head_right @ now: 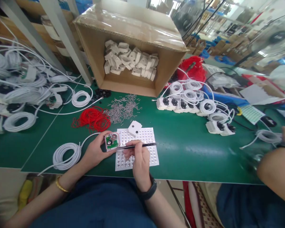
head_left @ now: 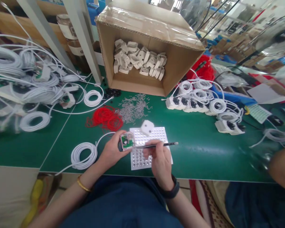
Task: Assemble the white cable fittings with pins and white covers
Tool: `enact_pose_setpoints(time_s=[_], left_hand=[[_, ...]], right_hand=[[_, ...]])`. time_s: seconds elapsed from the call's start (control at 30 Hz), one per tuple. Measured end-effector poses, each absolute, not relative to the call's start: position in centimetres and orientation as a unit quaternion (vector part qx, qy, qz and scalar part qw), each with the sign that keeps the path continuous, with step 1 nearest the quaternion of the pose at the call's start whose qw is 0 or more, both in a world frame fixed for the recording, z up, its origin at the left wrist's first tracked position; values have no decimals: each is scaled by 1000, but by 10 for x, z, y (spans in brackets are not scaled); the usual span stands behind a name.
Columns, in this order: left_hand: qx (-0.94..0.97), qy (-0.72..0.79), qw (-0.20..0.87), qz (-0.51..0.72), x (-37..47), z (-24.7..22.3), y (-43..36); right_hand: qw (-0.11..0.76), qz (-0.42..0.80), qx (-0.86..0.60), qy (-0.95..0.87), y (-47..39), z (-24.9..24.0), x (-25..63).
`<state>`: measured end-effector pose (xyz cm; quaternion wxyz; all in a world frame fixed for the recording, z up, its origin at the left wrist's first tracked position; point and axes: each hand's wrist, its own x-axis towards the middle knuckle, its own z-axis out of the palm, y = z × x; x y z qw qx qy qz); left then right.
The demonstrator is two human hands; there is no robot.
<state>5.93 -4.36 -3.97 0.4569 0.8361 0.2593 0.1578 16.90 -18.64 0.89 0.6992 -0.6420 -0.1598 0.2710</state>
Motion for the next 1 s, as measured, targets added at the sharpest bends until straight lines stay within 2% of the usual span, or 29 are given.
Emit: enact_pose_setpoints(time_s=[0.07, 0.3, 0.73, 1.0], left_hand=[[837, 262, 453, 158, 60, -40, -44], [837, 262, 453, 160, 62, -40, -44], [837, 266, 449, 163, 60, -44, -42], [816, 264, 484, 173, 59, -44, -42]], right_hand=[[708, 309, -618, -143, -184, 3, 157], [702, 237, -654, -150, -174, -5, 147], [655, 189, -697, -220, -168, -8, 144], [628, 187, -714, -247, -165, -4, 148]])
